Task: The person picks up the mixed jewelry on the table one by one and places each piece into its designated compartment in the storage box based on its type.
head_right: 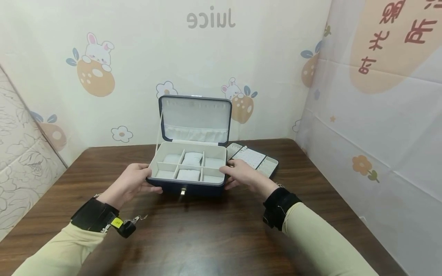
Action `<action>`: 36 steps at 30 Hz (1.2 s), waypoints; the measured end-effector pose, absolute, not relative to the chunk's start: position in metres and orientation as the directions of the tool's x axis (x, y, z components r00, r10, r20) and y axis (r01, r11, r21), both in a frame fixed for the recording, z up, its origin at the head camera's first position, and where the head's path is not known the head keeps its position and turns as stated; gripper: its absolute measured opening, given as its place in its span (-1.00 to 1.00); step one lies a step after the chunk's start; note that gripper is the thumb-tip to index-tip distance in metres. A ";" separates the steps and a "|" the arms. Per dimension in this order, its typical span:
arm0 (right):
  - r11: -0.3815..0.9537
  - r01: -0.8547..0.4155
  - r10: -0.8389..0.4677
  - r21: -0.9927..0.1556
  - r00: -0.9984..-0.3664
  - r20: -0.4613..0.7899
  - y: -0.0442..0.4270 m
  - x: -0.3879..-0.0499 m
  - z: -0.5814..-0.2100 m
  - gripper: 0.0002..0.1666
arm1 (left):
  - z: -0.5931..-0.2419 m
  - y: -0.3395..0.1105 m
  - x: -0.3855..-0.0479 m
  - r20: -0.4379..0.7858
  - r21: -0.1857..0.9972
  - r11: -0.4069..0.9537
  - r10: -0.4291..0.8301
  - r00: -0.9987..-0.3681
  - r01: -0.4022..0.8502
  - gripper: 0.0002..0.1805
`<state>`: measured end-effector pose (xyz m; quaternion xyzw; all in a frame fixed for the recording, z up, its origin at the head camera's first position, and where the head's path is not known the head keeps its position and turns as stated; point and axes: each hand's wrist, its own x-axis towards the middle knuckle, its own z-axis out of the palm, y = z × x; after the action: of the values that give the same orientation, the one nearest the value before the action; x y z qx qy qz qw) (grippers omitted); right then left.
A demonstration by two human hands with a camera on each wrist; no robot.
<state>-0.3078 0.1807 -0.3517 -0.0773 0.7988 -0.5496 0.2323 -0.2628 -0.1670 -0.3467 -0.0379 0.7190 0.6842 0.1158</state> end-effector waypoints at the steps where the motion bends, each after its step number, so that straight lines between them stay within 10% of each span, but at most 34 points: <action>1: 0.399 0.124 -0.376 -0.909 -0.882 -0.285 0.181 -0.307 -0.351 -0.10 | -0.347 -0.166 -0.262 -0.217 0.975 0.060 0.109 -0.970 -0.212 -0.45; 36: 0.494 0.078 -0.398 -0.866 -0.865 -0.305 0.196 -0.303 -0.368 -0.28 | -0.366 -0.142 -0.219 -0.275 0.962 0.038 0.110 -0.955 -0.272 -0.52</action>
<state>-0.3029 0.1956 -0.3679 -0.0964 0.8300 -0.4938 0.2408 -0.2185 -0.1421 -0.3658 -0.0571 0.7070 0.6912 0.1383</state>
